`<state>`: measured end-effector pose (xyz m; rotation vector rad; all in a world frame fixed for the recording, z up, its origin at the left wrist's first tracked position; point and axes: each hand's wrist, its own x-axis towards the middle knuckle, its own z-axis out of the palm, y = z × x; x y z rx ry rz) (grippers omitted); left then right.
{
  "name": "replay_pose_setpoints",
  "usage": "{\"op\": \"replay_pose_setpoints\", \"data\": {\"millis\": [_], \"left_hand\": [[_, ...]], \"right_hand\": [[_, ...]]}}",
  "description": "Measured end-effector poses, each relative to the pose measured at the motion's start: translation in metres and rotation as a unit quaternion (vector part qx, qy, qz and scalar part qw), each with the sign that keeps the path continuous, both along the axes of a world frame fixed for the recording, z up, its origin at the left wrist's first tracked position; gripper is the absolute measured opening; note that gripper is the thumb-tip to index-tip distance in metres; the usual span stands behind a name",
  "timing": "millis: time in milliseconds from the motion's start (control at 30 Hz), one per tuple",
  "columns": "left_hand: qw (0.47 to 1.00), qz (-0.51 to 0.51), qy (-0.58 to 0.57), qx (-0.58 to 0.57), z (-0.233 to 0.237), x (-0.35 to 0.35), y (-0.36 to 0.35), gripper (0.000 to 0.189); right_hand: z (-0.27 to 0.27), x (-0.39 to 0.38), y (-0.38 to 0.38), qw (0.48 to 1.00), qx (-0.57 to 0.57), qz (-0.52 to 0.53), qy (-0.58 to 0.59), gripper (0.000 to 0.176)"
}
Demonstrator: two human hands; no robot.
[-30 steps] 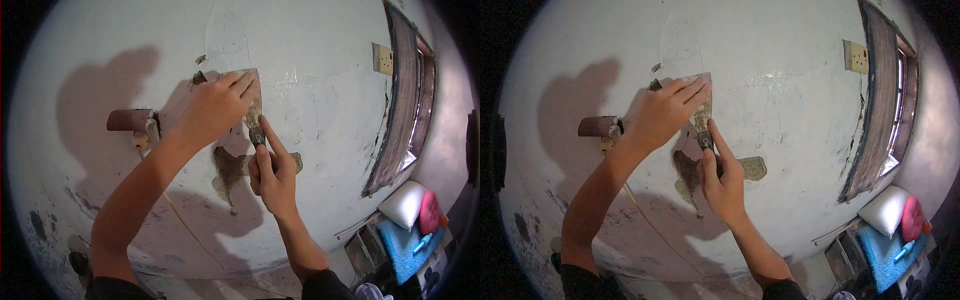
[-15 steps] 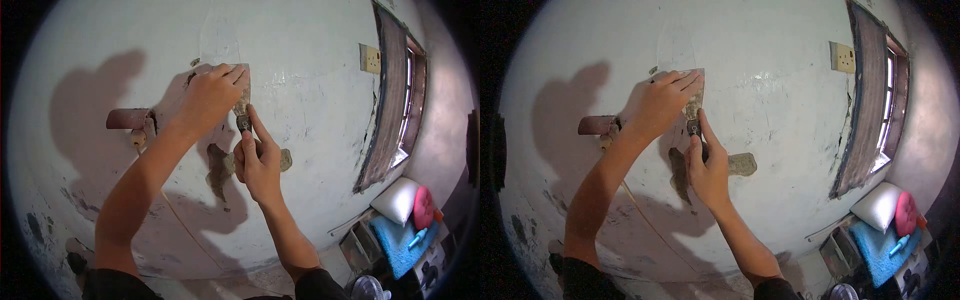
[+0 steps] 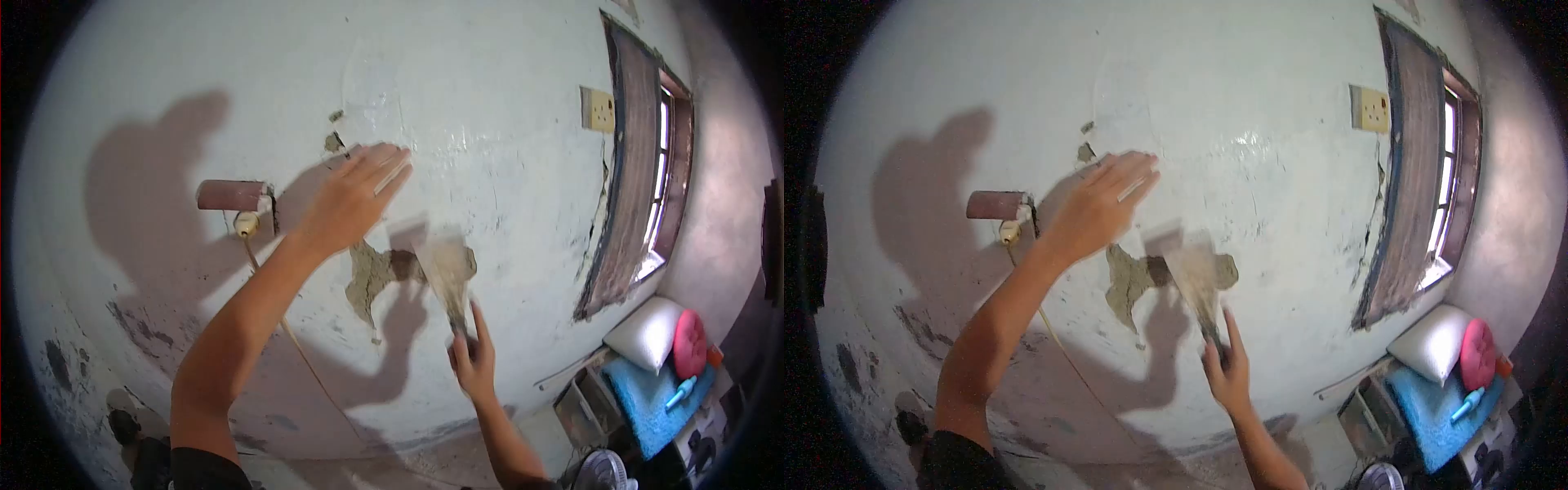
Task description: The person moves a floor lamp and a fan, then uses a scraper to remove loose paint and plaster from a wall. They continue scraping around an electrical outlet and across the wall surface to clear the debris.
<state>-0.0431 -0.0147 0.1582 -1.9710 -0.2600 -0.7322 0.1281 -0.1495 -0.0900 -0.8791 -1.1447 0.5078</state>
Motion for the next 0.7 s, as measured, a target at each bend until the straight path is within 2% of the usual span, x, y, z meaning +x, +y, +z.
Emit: {"op": "replay_pose_setpoints", "data": {"millis": [67,100,133,167,200,233,267,300,367,500,567,600,667,700], "left_hand": [[0.998,-0.031,0.044,-0.016,-0.008,0.005,-0.004,0.057],[0.999,-0.028,0.04,-0.014,-0.014,0.008,-0.007,0.057],[0.992,-0.056,0.086,-0.066,-0.02,0.012,-0.009,0.056],[0.981,-0.084,0.132,-0.118,-0.022,0.016,-0.008,0.056],[0.981,-0.082,0.132,-0.115,-0.024,0.022,-0.005,0.056],[0.981,-0.05,0.169,-0.079,-0.027,0.029,0.0,0.056],[0.977,-0.019,0.207,-0.043,-0.03,0.034,0.005,0.056],[0.977,-0.018,0.208,-0.045,-0.022,0.037,0.015,0.056],[0.975,-0.057,0.213,0.011,0.015,0.045,0.042,0.057],[0.987,-0.062,0.136,0.055,0.058,0.058,0.047,0.059],[0.988,-0.061,0.106,0.091,0.067,0.063,0.05,0.059],[0.988,-0.05,0.102,0.102,0.071,0.064,0.048,0.058],[0.989,-0.055,0.094,0.105,0.077,0.065,0.048,0.059],[0.989,-0.062,0.086,0.107,0.08,0.066,0.048,0.059]], "right_hand": [[-0.106,0.015,-0.03,0.993,-0.079,-0.081,-0.032,0.057],[-0.148,0.016,-0.06,0.981,-0.139,-0.119,-0.065,0.05],[-0.189,0.016,-0.091,0.963,-0.199,-0.151,-0.099,0.044],[-0.194,0.009,-0.124,0.979,-0.158,-0.079,-0.102,0.038],[-0.261,0.017,-0.149,0.952,-0.213,-0.1,-0.194,0.04],[-0.325,0.026,-0.184,0.936,-0.233,-0.112,-0.238,0.041],[-0.343,0.028,-0.213,0.918,-0.253,-0.123,-0.28,0.043],[-0.336,0.031,-0.225,0.918,-0.254,-0.121,-0.28,0.043],[-0.33,0.043,-0.241,0.89,-0.393,-0.171,-0.159,0.045],[-0.292,0.083,-0.195,0.894,-0.355,-0.212,-0.175,0.048],[-0.292,0.102,-0.175,0.909,-0.28,-0.227,-0.209,0.05],[-0.291,0.106,-0.17,0.909,-0.28,-0.227,-0.209,0.05],[-0.286,0.114,-0.163,0.865,-0.379,-0.248,-0.216,0.05],[-0.276,0.112,-0.162,0.864,-0.379,-0.25,-0.218,0.05]]}}
